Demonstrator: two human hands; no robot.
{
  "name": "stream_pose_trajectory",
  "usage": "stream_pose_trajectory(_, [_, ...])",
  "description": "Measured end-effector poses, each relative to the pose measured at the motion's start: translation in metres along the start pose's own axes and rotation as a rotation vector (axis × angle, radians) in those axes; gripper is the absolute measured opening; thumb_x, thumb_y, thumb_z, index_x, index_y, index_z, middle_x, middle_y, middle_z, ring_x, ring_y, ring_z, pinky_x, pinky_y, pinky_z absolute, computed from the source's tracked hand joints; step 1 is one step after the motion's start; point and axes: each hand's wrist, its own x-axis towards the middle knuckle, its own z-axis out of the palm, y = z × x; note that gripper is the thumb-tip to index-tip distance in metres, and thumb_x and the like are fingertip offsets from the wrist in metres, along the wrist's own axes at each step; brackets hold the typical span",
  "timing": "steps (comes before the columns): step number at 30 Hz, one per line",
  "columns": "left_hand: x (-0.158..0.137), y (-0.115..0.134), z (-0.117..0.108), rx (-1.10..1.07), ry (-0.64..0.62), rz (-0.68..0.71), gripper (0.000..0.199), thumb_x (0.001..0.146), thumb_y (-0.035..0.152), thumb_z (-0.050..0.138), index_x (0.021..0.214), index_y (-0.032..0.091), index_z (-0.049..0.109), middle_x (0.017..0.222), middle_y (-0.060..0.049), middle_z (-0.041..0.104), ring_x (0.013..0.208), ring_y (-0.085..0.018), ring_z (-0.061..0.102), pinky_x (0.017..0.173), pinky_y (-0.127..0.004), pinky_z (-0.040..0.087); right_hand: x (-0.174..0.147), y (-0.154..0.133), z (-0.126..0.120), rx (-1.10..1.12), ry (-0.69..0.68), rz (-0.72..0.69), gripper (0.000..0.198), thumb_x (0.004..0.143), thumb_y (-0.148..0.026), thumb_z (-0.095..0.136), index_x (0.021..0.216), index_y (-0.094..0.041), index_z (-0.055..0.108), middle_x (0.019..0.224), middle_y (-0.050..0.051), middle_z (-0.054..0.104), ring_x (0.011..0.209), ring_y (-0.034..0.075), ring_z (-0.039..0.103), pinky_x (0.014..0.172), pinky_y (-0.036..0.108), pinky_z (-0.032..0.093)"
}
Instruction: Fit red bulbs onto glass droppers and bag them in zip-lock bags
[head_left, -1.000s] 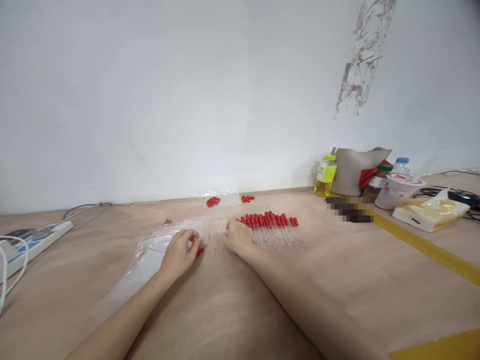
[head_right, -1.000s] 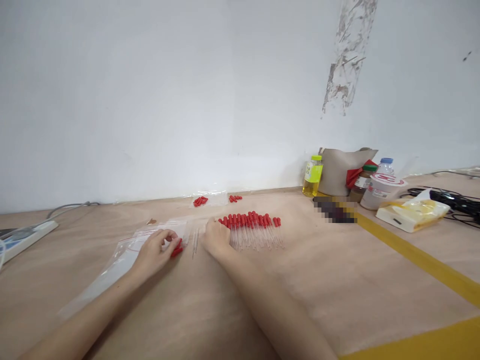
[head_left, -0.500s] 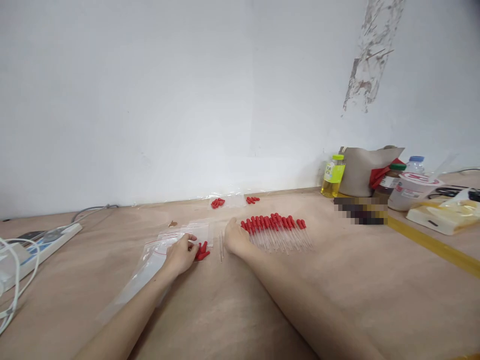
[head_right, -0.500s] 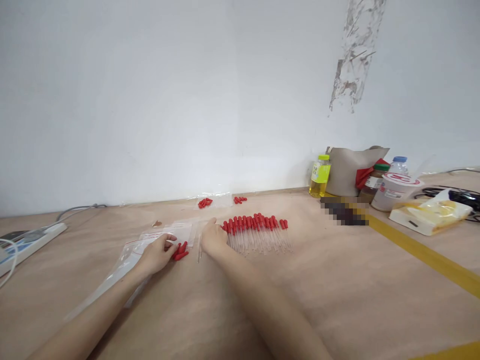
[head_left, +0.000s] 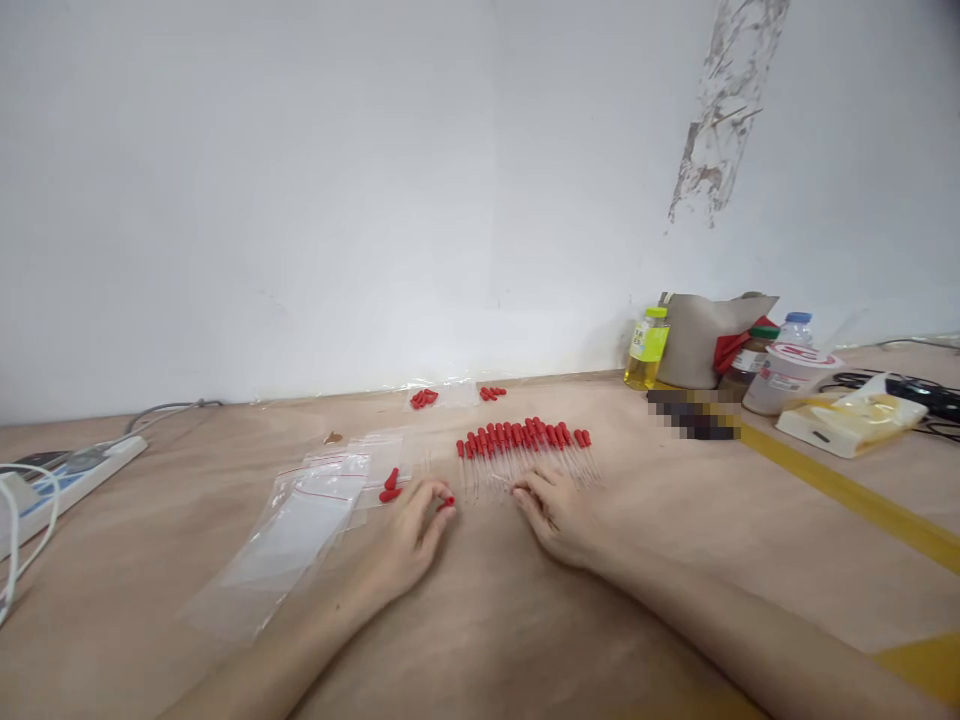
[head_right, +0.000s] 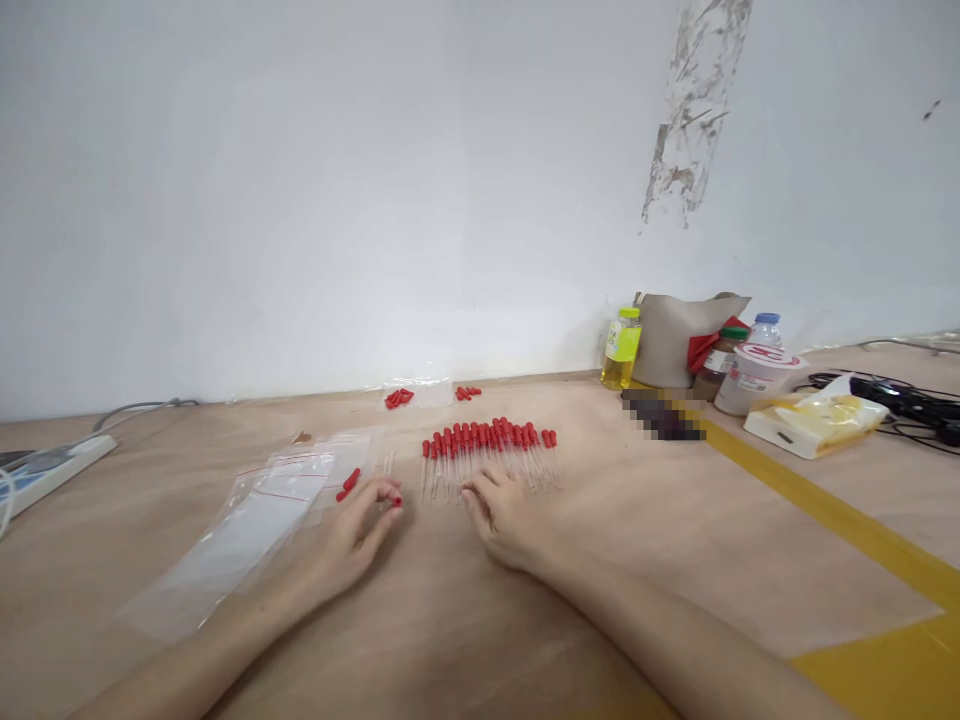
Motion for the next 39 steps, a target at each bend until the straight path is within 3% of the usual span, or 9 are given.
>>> stream_pose_trajectory(3, [-0.01, 0.006, 0.014, -0.036, -0.117, 0.006, 0.01, 0.087, 0.027, 0.041, 0.086, 0.02, 0.049, 0.083, -0.001, 0.058, 0.075, -0.015, 0.054, 0.069, -0.027, 0.042, -0.009, -0.004, 0.002, -0.016, -0.036, -0.039, 0.021, 0.088, -0.02, 0.034, 0.089, -0.018, 0.055, 0.082, 0.004, 0.059, 0.074, 0.013, 0.051, 0.073, 0.029, 0.032])
stream_pose_trajectory(5, [-0.011, 0.004, 0.018, -0.019, -0.114, -0.006, 0.011, 0.085, 0.028, 0.044, 0.085, 0.019, 0.05, 0.078, -0.001, 0.058, 0.07, -0.015, 0.053, 0.066, -0.027, 0.042, -0.011, -0.005, 0.004, -0.014, -0.062, -0.078, 0.021, 0.088, -0.02, 0.034, 0.089, -0.017, 0.055, 0.083, 0.004, 0.06, 0.075, 0.013, 0.051, 0.073, 0.03, 0.031])
stream_pose_trajectory(11, [-0.008, -0.003, 0.018, 0.013, -0.04, -0.02, 0.013, 0.082, 0.032, 0.051, 0.085, 0.02, 0.055, 0.08, -0.001, 0.061, 0.074, -0.017, 0.053, 0.071, -0.031, 0.041, -0.01, -0.004, 0.008, -0.052, -0.107, -0.12, 0.022, 0.088, -0.02, 0.035, 0.087, -0.018, 0.056, 0.081, 0.004, 0.06, 0.074, 0.013, 0.051, 0.073, 0.03, 0.028])
stream_pose_trajectory(17, [-0.007, -0.001, 0.018, -0.001, -0.086, 0.077, 0.014, 0.083, 0.031, 0.052, 0.088, 0.021, 0.06, 0.081, -0.002, 0.064, 0.077, -0.016, 0.056, 0.074, -0.03, 0.04, -0.011, -0.002, 0.01, -0.048, -0.148, -0.15, 0.023, 0.088, -0.02, 0.034, 0.09, -0.019, 0.057, 0.08, 0.004, 0.061, 0.074, 0.013, 0.052, 0.074, 0.031, 0.027])
stream_pose_trajectory(24, [-0.009, 0.0, 0.016, -0.084, -0.088, 0.075, 0.014, 0.085, 0.026, 0.049, 0.091, 0.021, 0.061, 0.084, -0.001, 0.061, 0.077, -0.013, 0.056, 0.071, -0.024, 0.043, -0.012, -0.003, 0.01, -0.052, -0.167, -0.166, 0.025, 0.088, -0.021, 0.034, 0.093, -0.02, 0.058, 0.08, 0.004, 0.061, 0.072, 0.013, 0.051, 0.073, 0.031, 0.027])
stream_pose_trajectory(32, [-0.015, 0.004, 0.013, -0.097, -0.214, 0.133, 0.021, 0.09, 0.024, 0.039, 0.092, 0.02, 0.059, 0.084, -0.003, 0.057, 0.076, -0.013, 0.053, 0.071, -0.023, 0.042, -0.006, 0.0, 0.004, -0.066, -0.261, -0.167, 0.023, 0.086, -0.02, 0.039, 0.086, -0.022, 0.062, 0.075, 0.001, 0.06, 0.067, 0.011, 0.049, 0.07, 0.03, 0.025])
stream_pose_trajectory(39, [-0.015, 0.003, 0.013, -0.063, -0.261, 0.161, 0.024, 0.091, 0.024, 0.036, 0.094, 0.02, 0.059, 0.087, -0.004, 0.057, 0.079, -0.014, 0.053, 0.073, -0.025, 0.042, -0.003, 0.002, 0.008, -0.147, -0.216, -0.225, 0.022, 0.085, -0.019, 0.041, 0.085, -0.022, 0.063, 0.074, 0.002, 0.061, 0.066, 0.011, 0.049, 0.069, 0.031, 0.021])
